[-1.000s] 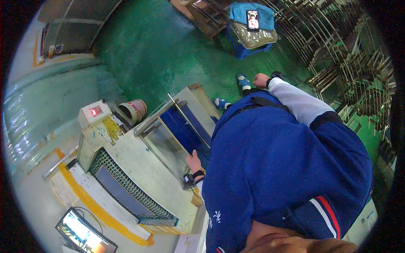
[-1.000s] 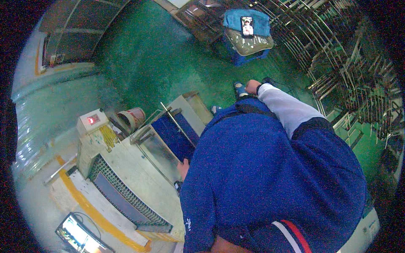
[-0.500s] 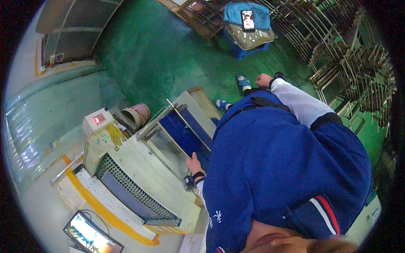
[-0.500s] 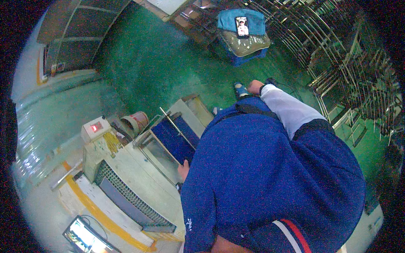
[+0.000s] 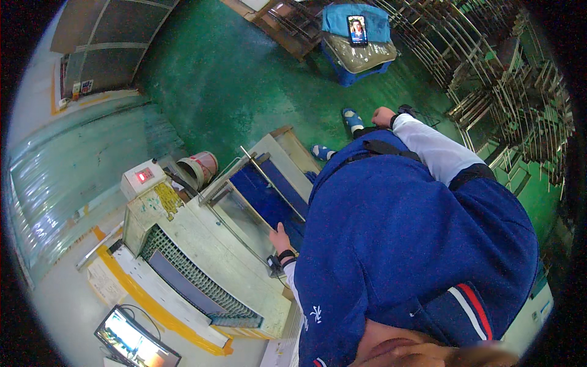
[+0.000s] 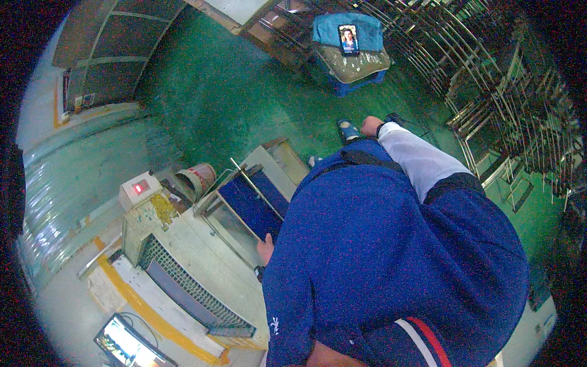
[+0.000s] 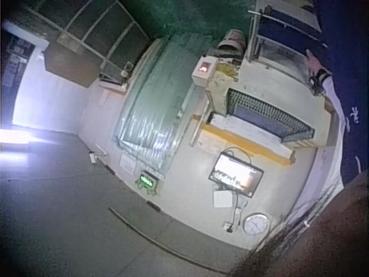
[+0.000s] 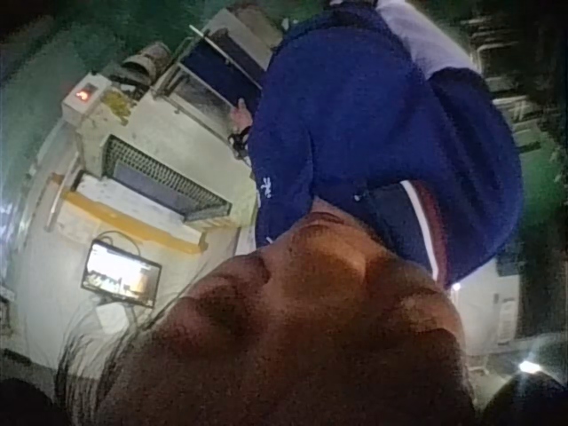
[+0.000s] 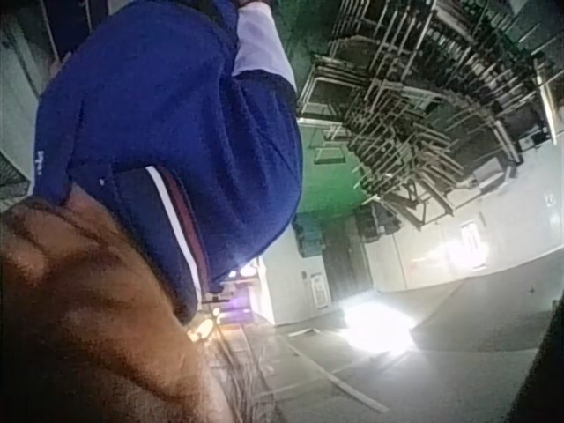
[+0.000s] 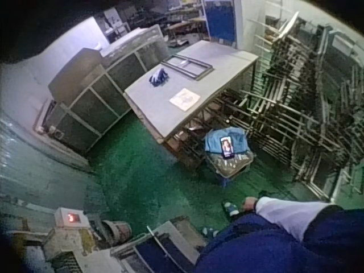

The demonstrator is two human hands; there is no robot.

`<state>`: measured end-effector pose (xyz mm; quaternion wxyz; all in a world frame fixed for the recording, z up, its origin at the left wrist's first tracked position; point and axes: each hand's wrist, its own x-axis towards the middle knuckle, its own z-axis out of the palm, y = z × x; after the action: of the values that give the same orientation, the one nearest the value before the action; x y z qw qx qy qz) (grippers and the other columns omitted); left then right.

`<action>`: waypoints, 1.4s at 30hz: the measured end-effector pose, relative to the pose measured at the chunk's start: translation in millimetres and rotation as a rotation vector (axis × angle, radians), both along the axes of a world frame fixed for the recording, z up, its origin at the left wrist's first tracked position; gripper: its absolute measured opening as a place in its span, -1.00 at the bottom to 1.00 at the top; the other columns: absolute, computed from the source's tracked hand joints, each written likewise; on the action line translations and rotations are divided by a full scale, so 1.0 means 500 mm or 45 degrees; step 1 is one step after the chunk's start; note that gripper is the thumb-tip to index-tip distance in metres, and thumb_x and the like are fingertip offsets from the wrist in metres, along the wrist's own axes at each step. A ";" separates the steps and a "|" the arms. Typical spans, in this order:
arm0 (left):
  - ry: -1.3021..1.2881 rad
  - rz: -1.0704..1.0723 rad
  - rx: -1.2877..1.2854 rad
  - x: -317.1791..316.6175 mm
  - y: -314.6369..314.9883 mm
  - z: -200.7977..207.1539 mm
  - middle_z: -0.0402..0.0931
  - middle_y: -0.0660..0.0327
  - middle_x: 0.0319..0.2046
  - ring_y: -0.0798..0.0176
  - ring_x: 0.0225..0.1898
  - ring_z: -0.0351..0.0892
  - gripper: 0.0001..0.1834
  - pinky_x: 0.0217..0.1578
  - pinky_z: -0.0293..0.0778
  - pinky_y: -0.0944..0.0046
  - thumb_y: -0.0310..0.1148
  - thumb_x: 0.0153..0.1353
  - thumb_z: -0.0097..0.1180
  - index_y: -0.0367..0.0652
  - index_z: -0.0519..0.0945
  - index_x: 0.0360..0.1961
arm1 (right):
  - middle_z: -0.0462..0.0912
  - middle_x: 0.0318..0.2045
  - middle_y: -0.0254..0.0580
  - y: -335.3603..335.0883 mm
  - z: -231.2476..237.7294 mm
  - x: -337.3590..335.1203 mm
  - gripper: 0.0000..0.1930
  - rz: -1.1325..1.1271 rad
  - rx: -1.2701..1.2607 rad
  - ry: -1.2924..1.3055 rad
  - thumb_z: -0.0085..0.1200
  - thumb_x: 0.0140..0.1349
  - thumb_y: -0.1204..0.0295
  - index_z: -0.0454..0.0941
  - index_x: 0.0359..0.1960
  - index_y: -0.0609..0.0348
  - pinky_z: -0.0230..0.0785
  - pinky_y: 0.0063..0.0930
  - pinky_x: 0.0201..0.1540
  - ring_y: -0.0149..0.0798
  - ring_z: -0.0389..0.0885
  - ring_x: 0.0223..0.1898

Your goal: Feeding blue metal sheets into a processing machine for fabrication.

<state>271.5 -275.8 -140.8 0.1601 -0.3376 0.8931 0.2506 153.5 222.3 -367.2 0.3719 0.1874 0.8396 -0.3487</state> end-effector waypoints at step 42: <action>0.063 -0.192 -0.096 0.008 -0.035 -0.009 0.28 -0.07 -0.77 0.08 -0.70 0.19 -0.53 -0.58 0.17 0.05 -0.21 0.04 0.09 -0.49 0.34 -0.70 | 0.56 -0.42 0.01 -0.065 0.069 -0.034 -0.62 0.165 0.004 -0.042 -0.07 -0.03 0.11 0.57 -0.43 0.17 0.38 -0.23 -0.27 0.01 0.53 -0.37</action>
<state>275.8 -293.5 -145.4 0.1436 -0.2689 0.9284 0.2125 136.3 189.6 -332.6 0.4073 0.1389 0.8442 -0.3195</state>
